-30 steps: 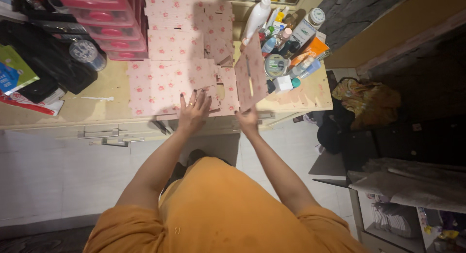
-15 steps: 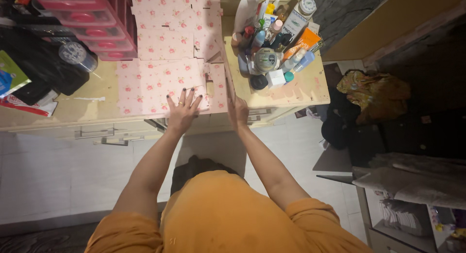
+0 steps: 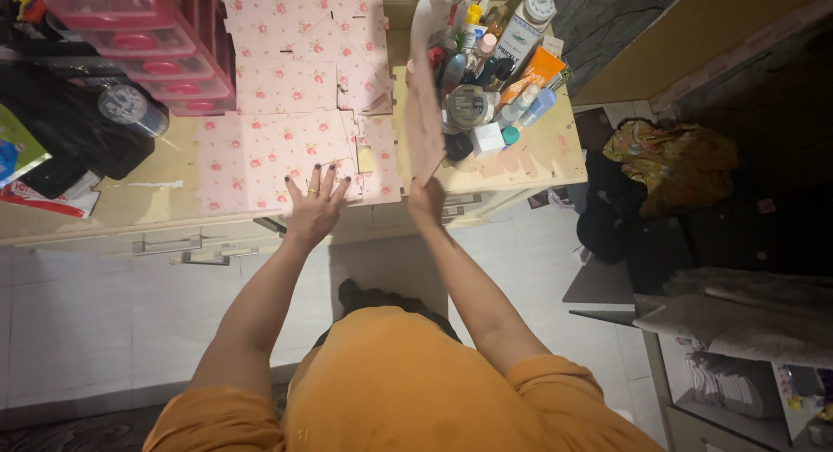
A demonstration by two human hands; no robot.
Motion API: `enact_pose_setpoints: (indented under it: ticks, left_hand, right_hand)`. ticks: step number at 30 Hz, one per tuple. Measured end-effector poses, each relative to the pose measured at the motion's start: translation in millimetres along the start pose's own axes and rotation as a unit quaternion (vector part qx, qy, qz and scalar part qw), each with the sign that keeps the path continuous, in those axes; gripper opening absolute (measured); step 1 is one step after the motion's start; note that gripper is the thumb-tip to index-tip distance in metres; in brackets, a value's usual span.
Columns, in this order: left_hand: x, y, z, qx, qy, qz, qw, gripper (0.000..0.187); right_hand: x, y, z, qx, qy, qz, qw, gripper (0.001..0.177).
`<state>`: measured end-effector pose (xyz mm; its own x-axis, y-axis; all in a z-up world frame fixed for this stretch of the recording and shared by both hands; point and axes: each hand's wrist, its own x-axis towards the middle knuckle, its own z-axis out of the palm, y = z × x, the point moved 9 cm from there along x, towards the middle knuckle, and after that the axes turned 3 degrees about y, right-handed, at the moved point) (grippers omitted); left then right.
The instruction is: The person assembles small pink floral-patterned paper boxes by hand on a cluttered countertop. They fold the flat pieces into box shapes, interlock the tabs, and stack the finished boxes.
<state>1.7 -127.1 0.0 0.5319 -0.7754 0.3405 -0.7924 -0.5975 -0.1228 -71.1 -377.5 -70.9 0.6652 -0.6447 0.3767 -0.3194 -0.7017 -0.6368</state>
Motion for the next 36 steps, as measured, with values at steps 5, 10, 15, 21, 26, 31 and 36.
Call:
enact_pose_setpoints:
  ticks: [5,10,15,21,26,31,36]
  left_hand:
    - [0,-9,-6,-0.038,0.007,0.005,0.999,0.052]
    - [10,-16,-2,-0.129,-0.067,0.003,0.989,0.088]
    - [1,-60,7,-0.3,-0.004,-0.163,0.94,0.059]
    - [0,-154,38,-0.672,0.077,-0.394,0.622,0.043]
    - [2,-204,55,-0.774,0.037,-0.483,0.408,0.041]
    - [-8,-229,81,-0.698,0.004,-0.504,0.509,0.052]
    - [-21,-246,105,-0.601,0.012,-0.498,0.625,0.052]
  right_hand:
    - [16,-3,-26,0.084,-0.012,0.005,0.996,0.018]
    - [28,-42,-41,0.154,-0.074,-0.008,0.985,0.018]
    - [75,-120,-87,0.102,-0.012,-0.181,0.978,0.017]
    - [85,-231,-120,-0.013,0.022,-0.391,0.92,0.03]
    - [71,-276,-77,-0.074,0.024,-0.434,0.897,0.031]
    - [43,-278,-27,-0.085,-0.011,-0.411,0.907,0.035]
    - [24,-269,-1,-0.065,-0.068,-0.358,0.929,0.048]
